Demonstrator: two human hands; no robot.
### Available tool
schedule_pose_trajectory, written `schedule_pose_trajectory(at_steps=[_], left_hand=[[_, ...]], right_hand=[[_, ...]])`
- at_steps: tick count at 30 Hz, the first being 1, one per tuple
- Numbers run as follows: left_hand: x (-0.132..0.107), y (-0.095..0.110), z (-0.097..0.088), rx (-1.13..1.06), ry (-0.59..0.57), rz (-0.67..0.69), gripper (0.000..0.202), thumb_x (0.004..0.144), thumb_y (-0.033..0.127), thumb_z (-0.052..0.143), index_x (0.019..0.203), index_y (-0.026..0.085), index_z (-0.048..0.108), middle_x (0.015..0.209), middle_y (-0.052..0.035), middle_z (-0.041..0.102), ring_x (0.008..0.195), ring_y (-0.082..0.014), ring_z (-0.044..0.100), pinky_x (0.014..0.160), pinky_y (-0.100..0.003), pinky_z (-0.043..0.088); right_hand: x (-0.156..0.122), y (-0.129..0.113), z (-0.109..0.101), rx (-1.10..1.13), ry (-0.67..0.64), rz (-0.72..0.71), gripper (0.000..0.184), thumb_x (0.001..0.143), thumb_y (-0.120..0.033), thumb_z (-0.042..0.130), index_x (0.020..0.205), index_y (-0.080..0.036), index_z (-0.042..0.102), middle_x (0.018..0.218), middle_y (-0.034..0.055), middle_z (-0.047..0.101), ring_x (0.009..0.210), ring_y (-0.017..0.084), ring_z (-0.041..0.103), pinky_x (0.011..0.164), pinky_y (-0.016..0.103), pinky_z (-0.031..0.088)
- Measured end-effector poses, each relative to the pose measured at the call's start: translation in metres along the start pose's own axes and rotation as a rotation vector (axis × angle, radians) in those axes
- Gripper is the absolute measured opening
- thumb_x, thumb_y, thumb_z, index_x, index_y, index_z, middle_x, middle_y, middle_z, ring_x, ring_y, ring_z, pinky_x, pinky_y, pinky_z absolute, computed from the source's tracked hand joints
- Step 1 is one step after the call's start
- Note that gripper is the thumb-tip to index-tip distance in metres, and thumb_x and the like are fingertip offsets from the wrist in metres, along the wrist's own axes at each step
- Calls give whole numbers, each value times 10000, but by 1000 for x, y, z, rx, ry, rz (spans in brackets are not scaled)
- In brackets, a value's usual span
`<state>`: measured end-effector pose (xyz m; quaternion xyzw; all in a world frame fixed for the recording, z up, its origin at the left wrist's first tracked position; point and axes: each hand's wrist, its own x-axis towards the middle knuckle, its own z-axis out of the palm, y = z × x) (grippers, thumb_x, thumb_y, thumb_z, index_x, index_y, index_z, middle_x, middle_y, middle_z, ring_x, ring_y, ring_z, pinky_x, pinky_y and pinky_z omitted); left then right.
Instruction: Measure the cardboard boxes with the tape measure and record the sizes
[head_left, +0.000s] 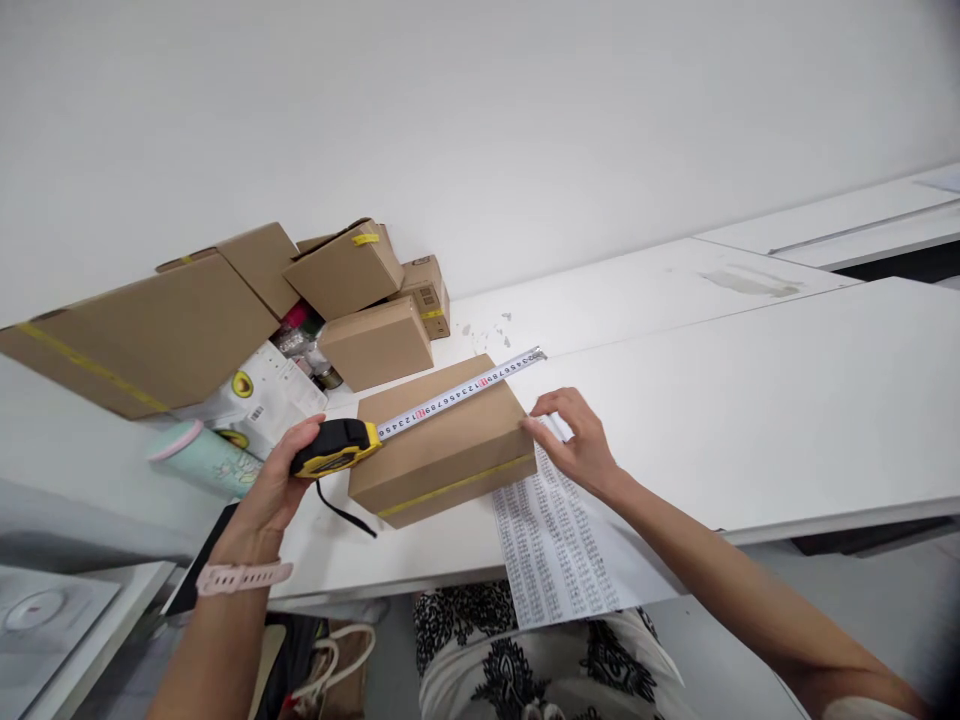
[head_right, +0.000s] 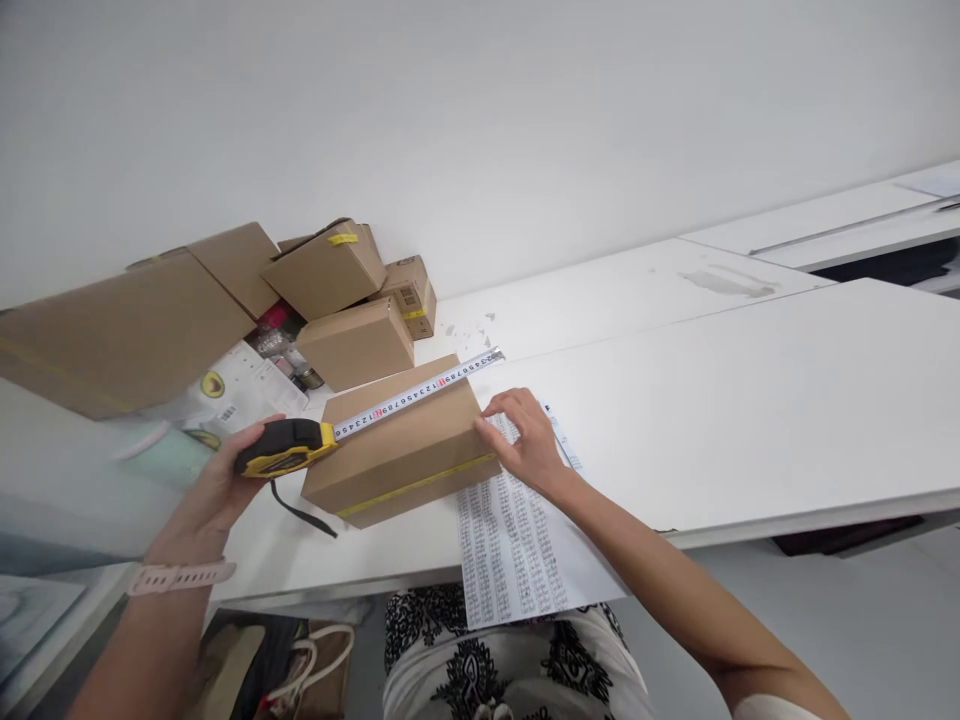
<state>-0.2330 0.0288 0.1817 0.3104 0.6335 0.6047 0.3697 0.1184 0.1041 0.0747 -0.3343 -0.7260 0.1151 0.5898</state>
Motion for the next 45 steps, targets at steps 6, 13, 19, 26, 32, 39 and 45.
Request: schedule_pose_trajectory(at_steps=[6,13,19,26,32,39,45], left_hand=[[7,8,-10,99,-23,-92,301,699,350,740,932,160,746,848,-27,773,721,-195,699,633,-258,583],[16,17,-30,143,-15,-185,166,754,308,694,816,167,758,780,-20,776,668,-183,681,593,-259,589],[35,19,-53,205,-78,-192,299,695,416,747,842,156,749,789,-67,778,707,-260,704,629,-377,618],[51,22,-54,208,-115,-232,232,837,321,652,856,100,719,756,-74,764,666,-228,697,624,-379,615],[55,11,-62,148,-132,-225,286,802,343,692,865,67,731,769,-108,762,677,-257,710,628,-423,627],[38,2,-74,117,-161,-187,402,693,391,791,979,111,755,911,-121,783,775,-292,740,668,-423,644],[14,0,-78,102,-82,-220,423,702,415,775,1013,129,763,942,-130,783,795,-303,747,670,-400,644]], right_hand=[[19,19,-5,-17,94,190,242,980,-320,437,1062,-243,652,1063,85,693,1006,233,624,859,425,521],[29,23,11,59,-110,264,346,1000,-353,408,1221,-252,655,1248,78,689,1172,236,622,1005,468,491],[30,2,22,43,-282,247,480,951,-467,519,1394,-281,540,1400,90,601,1264,291,573,1045,507,474],[22,7,38,-51,-381,108,418,982,-298,407,1368,-276,566,1498,55,514,1403,259,458,1120,516,407],[20,11,42,-49,-374,55,417,988,-265,363,1306,-311,629,1441,16,574,1397,251,470,1120,558,391],[24,10,41,-72,-406,33,427,971,-243,346,1280,-312,632,1409,6,603,1373,265,499,1098,574,397],[25,8,42,-67,-435,44,492,947,-211,346,1393,-310,529,1438,9,577,1358,282,508,1091,575,408]])
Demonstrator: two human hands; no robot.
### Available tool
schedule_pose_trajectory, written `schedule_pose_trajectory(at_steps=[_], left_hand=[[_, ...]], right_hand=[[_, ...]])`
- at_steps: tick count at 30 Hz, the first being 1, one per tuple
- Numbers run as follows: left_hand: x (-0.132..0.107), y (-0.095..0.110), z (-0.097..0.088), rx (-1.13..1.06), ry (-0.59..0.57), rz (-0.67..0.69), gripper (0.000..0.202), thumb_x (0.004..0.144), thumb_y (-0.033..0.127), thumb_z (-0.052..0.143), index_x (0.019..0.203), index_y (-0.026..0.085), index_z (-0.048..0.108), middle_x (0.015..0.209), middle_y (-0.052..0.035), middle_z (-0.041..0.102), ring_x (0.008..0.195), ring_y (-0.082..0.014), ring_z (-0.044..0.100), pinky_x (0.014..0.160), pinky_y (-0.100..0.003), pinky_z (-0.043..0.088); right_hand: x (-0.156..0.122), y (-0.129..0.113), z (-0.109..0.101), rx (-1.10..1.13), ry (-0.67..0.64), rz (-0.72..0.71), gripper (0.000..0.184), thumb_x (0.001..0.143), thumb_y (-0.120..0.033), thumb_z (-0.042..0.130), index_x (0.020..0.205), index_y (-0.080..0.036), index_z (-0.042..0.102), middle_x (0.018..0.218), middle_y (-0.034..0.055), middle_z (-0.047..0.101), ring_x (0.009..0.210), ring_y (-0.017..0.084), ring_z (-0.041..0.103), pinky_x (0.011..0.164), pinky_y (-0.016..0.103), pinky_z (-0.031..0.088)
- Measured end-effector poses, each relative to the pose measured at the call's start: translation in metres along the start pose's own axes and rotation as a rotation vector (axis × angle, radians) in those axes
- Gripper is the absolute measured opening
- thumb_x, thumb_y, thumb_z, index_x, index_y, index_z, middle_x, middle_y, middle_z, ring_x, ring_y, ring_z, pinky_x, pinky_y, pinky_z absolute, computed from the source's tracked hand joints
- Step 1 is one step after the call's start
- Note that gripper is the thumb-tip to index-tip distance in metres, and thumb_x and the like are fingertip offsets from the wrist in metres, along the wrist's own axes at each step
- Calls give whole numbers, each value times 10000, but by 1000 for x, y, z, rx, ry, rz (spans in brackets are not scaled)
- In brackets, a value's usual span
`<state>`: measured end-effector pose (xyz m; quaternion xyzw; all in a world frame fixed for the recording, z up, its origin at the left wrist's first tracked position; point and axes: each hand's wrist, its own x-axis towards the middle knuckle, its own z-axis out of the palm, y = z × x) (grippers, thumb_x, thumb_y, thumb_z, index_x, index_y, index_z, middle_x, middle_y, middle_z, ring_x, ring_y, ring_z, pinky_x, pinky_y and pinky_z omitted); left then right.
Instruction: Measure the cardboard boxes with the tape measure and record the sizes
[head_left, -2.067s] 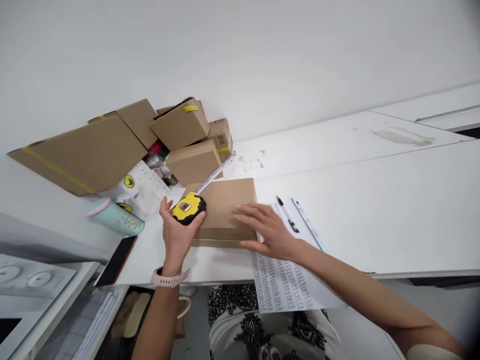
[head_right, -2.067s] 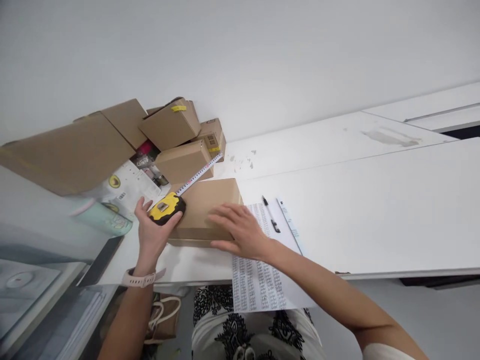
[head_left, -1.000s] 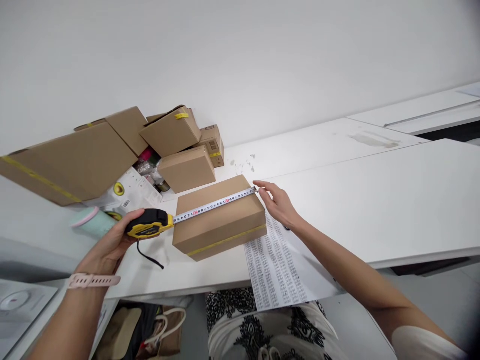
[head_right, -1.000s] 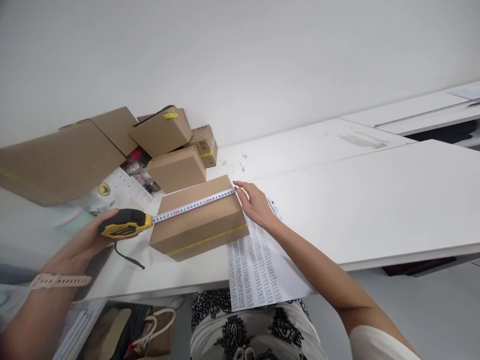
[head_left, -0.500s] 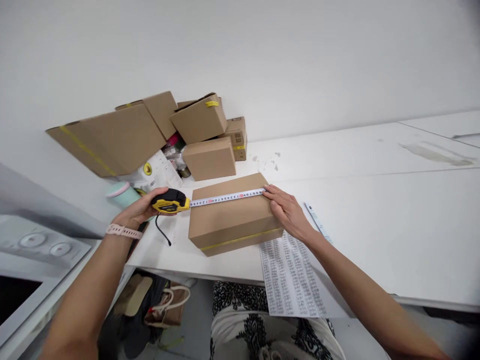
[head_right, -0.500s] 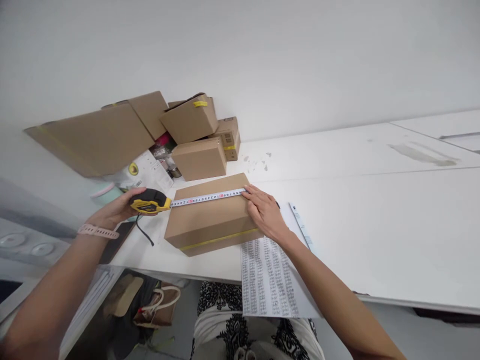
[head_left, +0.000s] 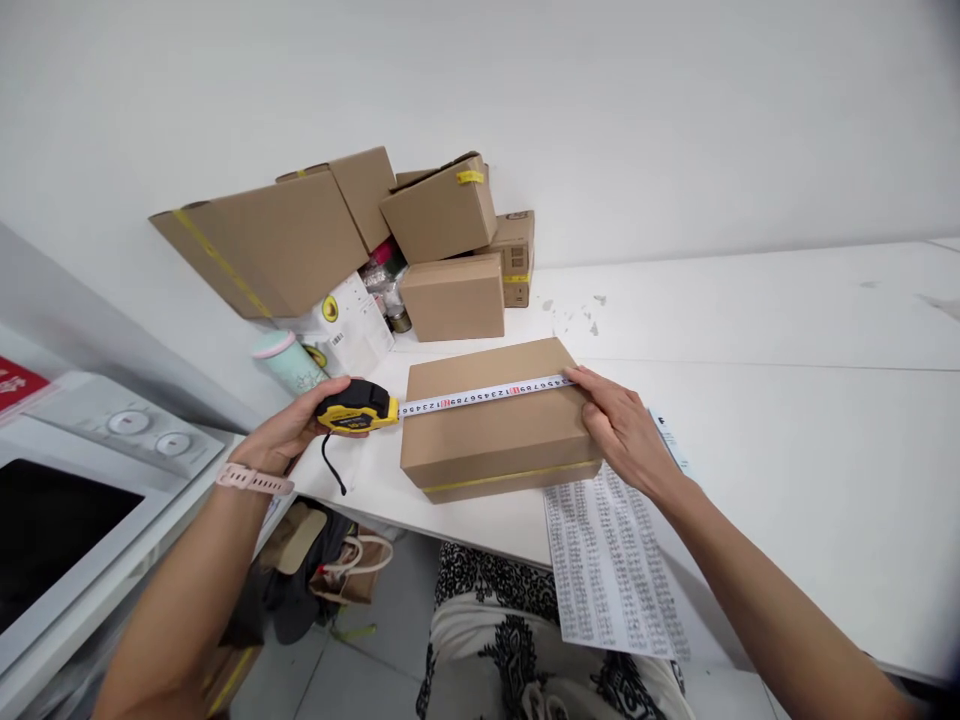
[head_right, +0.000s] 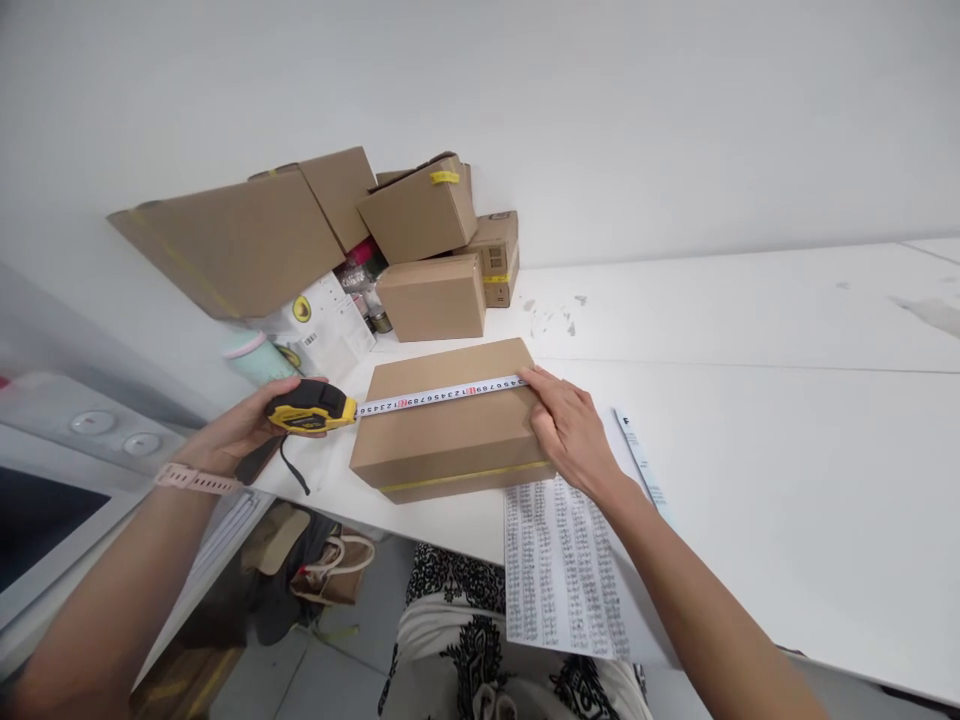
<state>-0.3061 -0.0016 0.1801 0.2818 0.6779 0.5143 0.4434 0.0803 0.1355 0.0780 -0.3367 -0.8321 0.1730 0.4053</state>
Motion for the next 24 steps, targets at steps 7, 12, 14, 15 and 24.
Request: schedule_pose_trajectory(at_steps=[7,12,14,15,24], left_hand=[[1,-4,-1,-13,33,-31,352,764,407,743,927,95,745,829,-97,778,734,-273,719,616,-403,638],[-4,0,5,24,99,-36,352,814,399,703,978,88,707,776,-59,761,724,-239,702,637,-383,627],[-9,3,9,43,88,-22,376,813,403,712,1008,83,694,798,-64,765,748,-243,698,661,-402,624],[-11,5,10,49,77,-14,390,814,407,716,1021,78,688,816,-68,768,761,-244,697,674,-407,621],[-33,6,26,-9,106,93,454,792,445,749,1038,69,688,789,-23,749,778,-213,686,720,-371,603]], right_hand=[[-2,0,1,3,9,39,708,939,-214,359,1596,-336,125,1507,48,502,1330,312,522,1056,564,446],[-1,0,1,18,16,39,750,933,-230,357,1604,-318,34,1557,72,432,1352,315,505,1046,560,459],[-1,0,0,25,7,49,746,936,-236,347,1603,-322,25,1566,72,419,1369,314,488,1051,569,453],[-1,-1,0,28,2,54,742,938,-243,344,1603,-325,24,1565,71,420,1376,315,481,1051,576,451],[-2,-1,-2,1,-2,35,625,983,-320,344,1584,-356,174,1576,45,405,1404,307,447,1105,605,404]])
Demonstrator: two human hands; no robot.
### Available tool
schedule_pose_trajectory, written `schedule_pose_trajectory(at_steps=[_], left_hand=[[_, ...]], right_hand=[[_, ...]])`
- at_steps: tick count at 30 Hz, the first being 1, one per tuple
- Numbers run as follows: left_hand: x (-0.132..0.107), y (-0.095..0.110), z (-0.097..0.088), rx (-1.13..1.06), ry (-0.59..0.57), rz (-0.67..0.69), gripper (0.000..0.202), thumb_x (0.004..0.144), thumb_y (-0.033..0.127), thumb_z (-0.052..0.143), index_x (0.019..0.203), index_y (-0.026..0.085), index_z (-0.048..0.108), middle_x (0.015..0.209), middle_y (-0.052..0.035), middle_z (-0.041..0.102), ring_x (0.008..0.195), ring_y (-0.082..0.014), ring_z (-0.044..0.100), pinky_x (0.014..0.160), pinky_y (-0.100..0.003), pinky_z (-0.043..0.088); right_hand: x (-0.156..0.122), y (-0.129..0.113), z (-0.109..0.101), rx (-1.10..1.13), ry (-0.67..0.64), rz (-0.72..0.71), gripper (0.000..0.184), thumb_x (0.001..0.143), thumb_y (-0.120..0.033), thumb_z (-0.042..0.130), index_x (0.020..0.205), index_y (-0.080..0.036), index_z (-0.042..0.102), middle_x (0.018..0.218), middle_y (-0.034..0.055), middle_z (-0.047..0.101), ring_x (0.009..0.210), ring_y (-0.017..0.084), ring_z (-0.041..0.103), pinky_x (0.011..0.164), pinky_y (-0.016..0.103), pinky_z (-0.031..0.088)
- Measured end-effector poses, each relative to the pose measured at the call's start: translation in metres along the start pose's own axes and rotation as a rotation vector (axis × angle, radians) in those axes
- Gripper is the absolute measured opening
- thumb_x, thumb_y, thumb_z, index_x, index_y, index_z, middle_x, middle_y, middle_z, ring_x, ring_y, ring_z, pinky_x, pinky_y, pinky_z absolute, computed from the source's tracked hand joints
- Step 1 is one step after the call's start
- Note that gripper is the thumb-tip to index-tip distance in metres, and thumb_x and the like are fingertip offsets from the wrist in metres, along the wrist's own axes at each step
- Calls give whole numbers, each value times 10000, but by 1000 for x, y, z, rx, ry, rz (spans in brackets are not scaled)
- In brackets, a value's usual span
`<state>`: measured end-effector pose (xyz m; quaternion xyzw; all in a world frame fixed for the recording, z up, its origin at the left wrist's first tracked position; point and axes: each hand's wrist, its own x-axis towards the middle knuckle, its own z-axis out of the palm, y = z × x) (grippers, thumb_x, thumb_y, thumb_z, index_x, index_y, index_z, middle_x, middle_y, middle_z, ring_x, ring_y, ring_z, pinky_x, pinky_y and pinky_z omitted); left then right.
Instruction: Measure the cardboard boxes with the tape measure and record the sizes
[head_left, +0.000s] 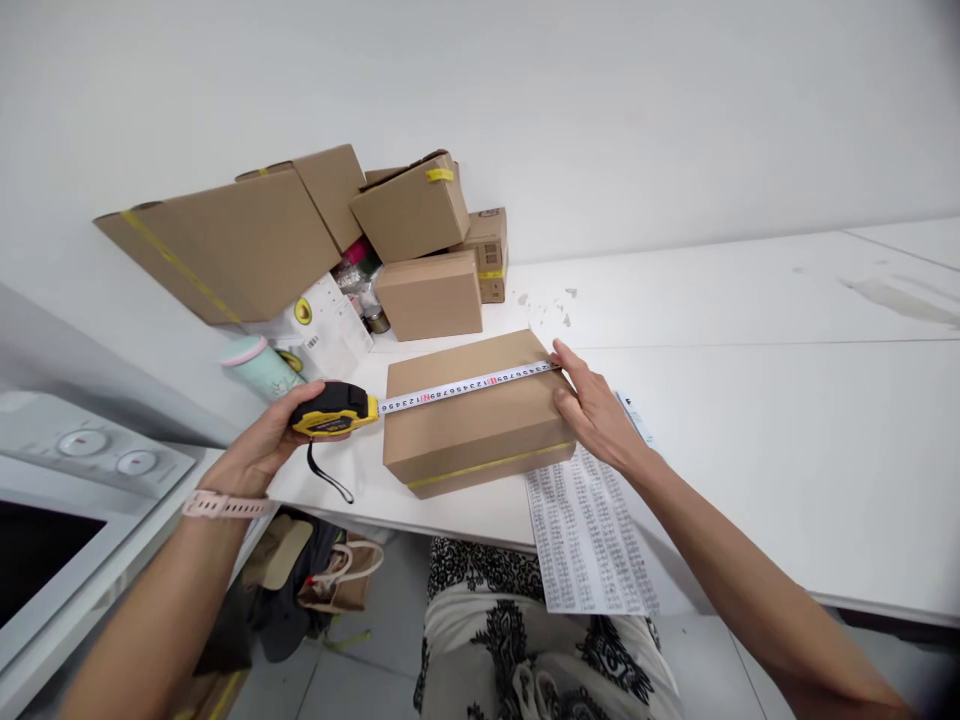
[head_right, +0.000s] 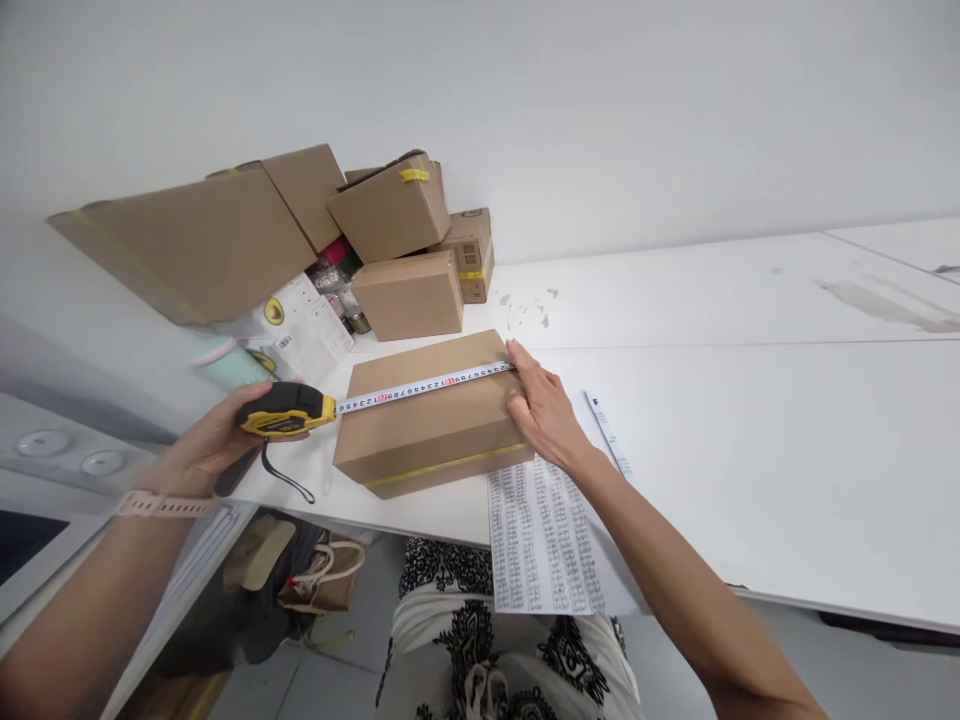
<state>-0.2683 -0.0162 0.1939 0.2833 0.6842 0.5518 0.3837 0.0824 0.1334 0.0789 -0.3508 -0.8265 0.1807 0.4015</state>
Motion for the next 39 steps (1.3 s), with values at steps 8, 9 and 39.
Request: schedule_pose_trajectory(at_steps=[8,9,39], left_hand=[[-92,-21,11,-99,-378,-51,621,714,550,760,1161,123,701,983,-132,747,847,-345,721,682,-474,607],[-106,-31,16,-138,-492,-132,645,725,557,755,1219,149,677,1026,-143,739,875,-367,721,688,-490,600],[-177,-92,169,-659,-655,-89,583,779,486,741,1285,239,592,1137,-120,641,1086,-355,636,896,-534,526]], right_hand=[[45,-13,-26,23,189,-88,471,1021,-457,347,1441,-312,503,1597,21,374,1503,238,279,1225,513,269],[55,-13,-23,56,165,-86,464,1019,-450,360,1424,-298,529,1590,30,385,1494,242,302,1222,510,276],[142,-8,61,300,-394,87,302,907,-205,570,1158,-168,734,1185,71,735,1112,204,665,1067,370,455]])
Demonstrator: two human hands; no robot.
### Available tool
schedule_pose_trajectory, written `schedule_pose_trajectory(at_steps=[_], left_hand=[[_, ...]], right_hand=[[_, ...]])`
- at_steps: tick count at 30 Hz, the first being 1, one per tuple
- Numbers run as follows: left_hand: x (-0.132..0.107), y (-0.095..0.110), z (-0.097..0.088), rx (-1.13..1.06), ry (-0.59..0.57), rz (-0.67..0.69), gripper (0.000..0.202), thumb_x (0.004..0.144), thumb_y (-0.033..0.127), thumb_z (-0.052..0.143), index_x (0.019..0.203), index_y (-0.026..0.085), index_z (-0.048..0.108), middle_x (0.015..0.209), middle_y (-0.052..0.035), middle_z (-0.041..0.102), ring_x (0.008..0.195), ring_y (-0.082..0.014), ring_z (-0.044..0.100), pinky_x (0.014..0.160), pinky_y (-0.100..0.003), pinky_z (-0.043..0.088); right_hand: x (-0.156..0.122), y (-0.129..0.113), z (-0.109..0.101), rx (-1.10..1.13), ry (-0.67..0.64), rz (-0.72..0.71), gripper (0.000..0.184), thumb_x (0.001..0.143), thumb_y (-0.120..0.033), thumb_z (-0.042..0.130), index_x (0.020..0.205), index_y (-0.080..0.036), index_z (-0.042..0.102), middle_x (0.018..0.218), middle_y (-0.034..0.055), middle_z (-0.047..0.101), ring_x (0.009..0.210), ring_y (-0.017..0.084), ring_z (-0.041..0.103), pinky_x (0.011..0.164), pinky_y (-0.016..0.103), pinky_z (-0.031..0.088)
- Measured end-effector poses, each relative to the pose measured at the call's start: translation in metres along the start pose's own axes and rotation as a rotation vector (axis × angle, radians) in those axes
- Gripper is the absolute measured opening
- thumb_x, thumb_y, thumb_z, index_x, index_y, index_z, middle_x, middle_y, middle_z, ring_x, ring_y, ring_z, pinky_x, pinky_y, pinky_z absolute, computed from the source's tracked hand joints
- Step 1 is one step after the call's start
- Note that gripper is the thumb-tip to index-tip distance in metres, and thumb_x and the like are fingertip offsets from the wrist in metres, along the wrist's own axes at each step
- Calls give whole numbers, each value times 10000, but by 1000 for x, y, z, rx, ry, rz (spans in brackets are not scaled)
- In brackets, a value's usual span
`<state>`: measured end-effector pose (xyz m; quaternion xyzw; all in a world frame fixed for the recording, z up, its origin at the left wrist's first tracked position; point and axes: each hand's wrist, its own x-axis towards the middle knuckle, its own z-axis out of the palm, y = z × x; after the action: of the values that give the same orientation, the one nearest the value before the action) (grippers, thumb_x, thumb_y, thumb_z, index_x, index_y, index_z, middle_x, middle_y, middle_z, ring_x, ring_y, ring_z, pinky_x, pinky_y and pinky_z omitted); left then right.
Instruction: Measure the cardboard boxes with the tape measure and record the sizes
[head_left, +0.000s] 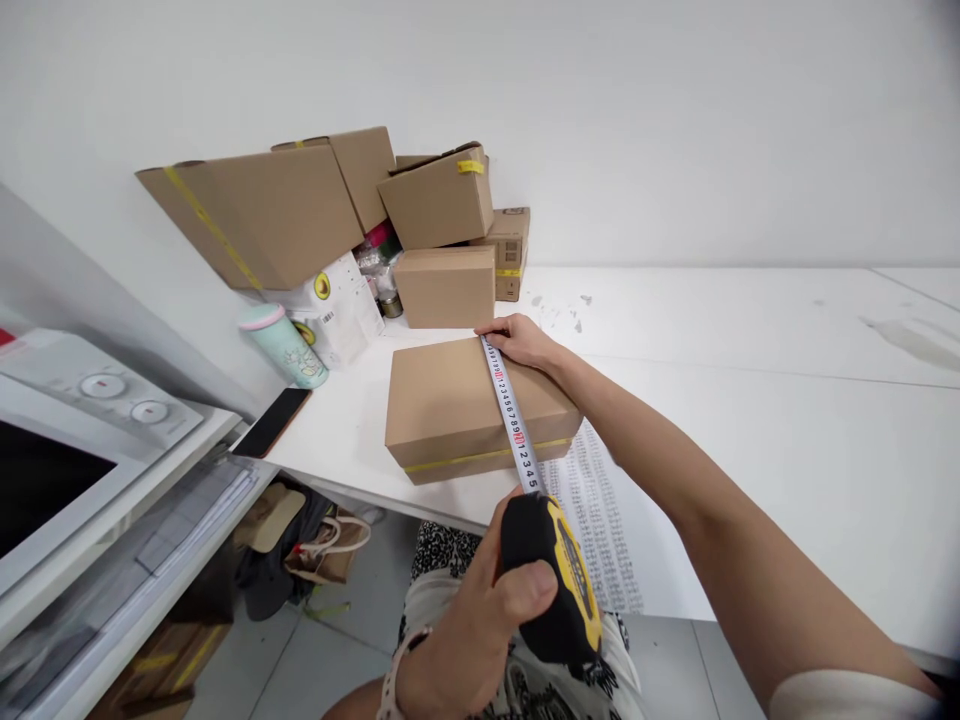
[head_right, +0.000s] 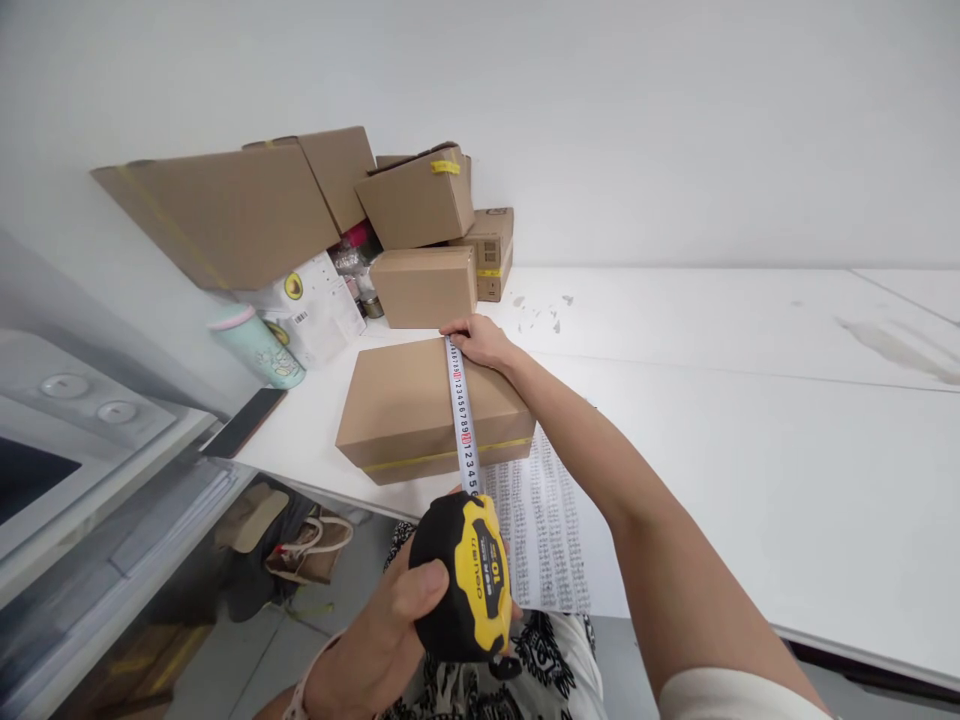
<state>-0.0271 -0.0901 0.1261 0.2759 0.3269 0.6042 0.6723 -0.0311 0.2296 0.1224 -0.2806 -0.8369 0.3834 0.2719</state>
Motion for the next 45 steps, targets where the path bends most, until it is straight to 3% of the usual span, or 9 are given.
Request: schedule_pose_trajectory(at_steps=[5,10,14,18,23,28,33,40,45], left_hand=[[-27,4,-26,54,131,64,938,593,575,859,1427,363,485,1334,-115,597,1079,-394,652,830,-524,578],[-56,24,-78,245,426,347,987,572,540,890,1448,364,472,1285,-103,653,1122,-402,643,880,-520,582],[-52,34,-122,230,537,392,880,626,466,858,1418,328,500,1307,-104,649,1108,-405,659,878,-534,581],[-40,51,-139,154,450,331,825,580,446,858,1337,279,576,1323,-121,638,1075,-412,668,822,-534,605],[-21,101,-116,168,364,491,804,460,412,897,1198,205,654,1320,-149,633,1025,-413,680,739,-519,634],[5,126,-90,184,322,595,664,563,430,845,1167,222,665,1311,-136,643,1062,-395,667,756,-529,628],[-12,89,-54,150,303,482,790,584,446,853,1315,295,593,1371,-119,601,1054,-421,662,746,-537,619],[-56,21,-10,-18,-9,-210,1009,640,648,786,1516,376,367,1152,-137,677,1032,-435,662,697,-537,582],[-41,7,0,-21,26,-123,834,700,568,774,1426,300,464,1183,-157,646,996,-368,663,737,-486,579]], right_hand=[[-20,-2,-32,293,364,-91,532,969,-545,459,1346,-196,599,1327,118,660,1198,211,628,1063,411,467],[-94,27,-47,412,623,161,628,940,-660,417,1212,-155,673,1216,164,711,1123,252,679,1013,450,511],[-161,46,-23,469,401,320,609,932,-686,394,1139,-217,722,1285,142,682,1216,301,633,1039,514,494],[-188,14,-17,391,106,202,597,984,-645,240,1339,-337,608,1414,41,602,1308,282,563,1041,514,502],[-173,-45,-46,29,222,20,647,938,-596,471,1533,-371,351,1449,44,563,1280,324,546,1025,506,507],[-136,-38,-44,-146,321,58,678,900,-476,547,1532,-312,365,1432,92,555,1174,338,577,1016,570,476],[-102,-18,-35,-139,227,155,571,885,-383,529,1437,-236,512,1382,130,592,1042,296,635,952,510,521],[-53,-40,-46,-69,340,-62,434,935,-309,457,1316,-183,622,1359,104,625,1234,247,566,1073,429,428],[-21,-48,-24,2,243,-34,340,929,-392,517,972,-160,761,1000,65,752,998,248,666,947,386,491]])
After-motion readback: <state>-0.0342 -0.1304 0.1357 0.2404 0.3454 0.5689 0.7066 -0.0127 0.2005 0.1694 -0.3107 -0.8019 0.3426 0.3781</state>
